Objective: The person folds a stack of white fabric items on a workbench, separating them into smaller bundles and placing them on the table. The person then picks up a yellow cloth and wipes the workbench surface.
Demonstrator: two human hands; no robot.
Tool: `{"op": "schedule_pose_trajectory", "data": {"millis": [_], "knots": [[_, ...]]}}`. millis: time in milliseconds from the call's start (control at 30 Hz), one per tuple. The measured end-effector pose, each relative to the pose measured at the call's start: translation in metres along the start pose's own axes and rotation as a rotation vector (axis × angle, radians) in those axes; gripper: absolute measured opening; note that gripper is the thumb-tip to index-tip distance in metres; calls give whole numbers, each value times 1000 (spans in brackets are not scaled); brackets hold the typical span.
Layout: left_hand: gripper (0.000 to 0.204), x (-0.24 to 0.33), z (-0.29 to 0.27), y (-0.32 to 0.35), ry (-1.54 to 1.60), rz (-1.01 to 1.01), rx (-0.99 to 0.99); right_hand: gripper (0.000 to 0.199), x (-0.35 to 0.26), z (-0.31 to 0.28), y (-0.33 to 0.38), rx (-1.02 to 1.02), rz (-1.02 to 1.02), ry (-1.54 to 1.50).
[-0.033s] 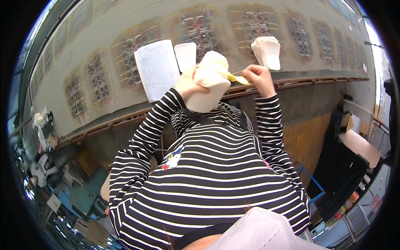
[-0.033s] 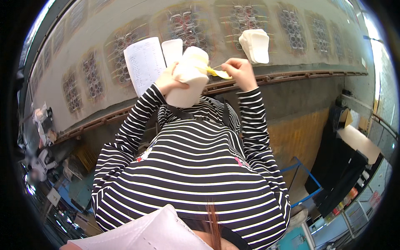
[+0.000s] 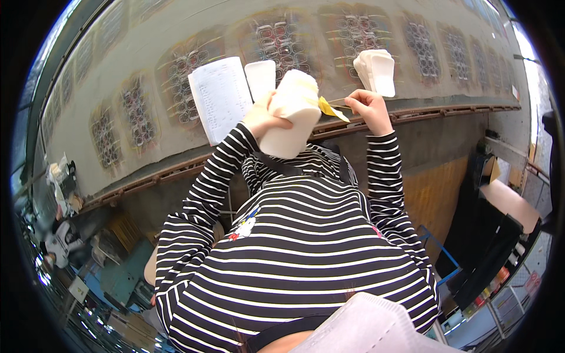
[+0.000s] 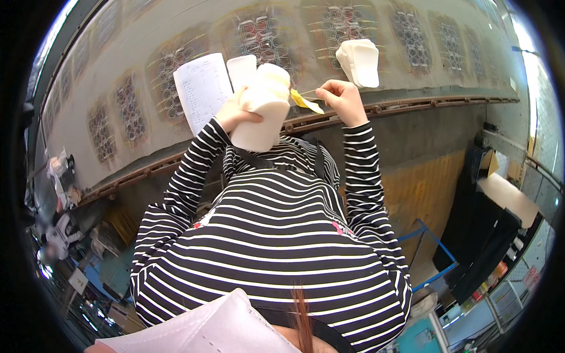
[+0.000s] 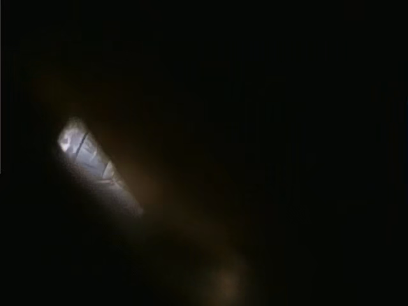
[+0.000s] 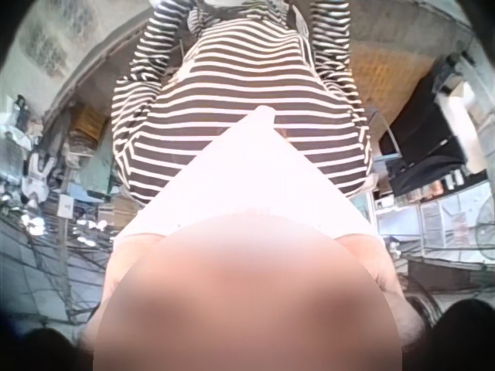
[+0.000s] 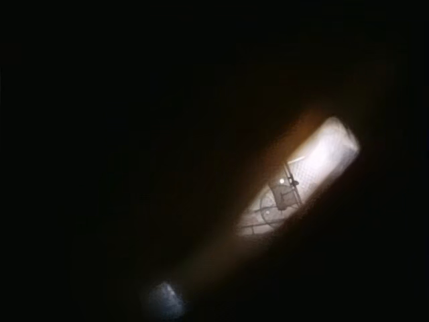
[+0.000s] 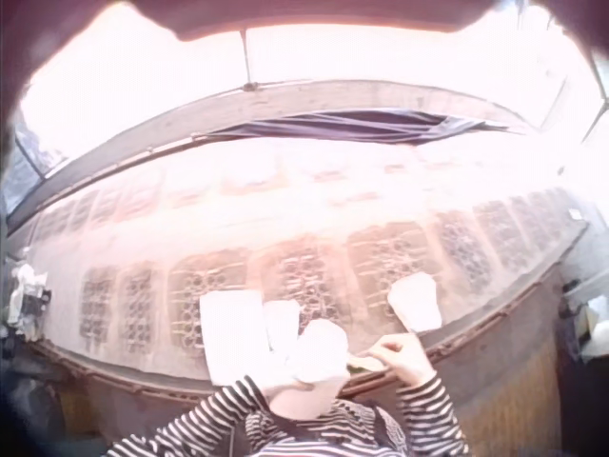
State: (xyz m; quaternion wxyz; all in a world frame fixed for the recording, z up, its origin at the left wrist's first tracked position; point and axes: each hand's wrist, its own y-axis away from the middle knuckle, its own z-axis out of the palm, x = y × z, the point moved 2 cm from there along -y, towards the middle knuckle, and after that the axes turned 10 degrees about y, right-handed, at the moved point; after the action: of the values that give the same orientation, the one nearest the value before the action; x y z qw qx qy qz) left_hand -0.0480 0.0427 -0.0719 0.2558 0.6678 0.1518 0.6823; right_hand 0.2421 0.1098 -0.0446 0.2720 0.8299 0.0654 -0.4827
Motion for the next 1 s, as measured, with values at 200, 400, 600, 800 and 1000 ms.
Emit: {"op": "schedule_pose_trajectory", "data": {"millis": [200,400,600,800,1000], "knots": [[102,-2,2,-26,-228,-88,-137,12,24,62,-19,81,-182,276],[99,-1,-3,-40,-270,-36,-328,16,85,49,-97,512,11,221],[63,-36,-37,-25,367,-161,-578,15,83,59,-101,660,79,323],[61,-104,-63,-15,745,-438,-675,18,67,68,-99,406,154,383],[58,-70,-28,-48,809,-396,-230,16,91,43,-113,514,169,291]]}}
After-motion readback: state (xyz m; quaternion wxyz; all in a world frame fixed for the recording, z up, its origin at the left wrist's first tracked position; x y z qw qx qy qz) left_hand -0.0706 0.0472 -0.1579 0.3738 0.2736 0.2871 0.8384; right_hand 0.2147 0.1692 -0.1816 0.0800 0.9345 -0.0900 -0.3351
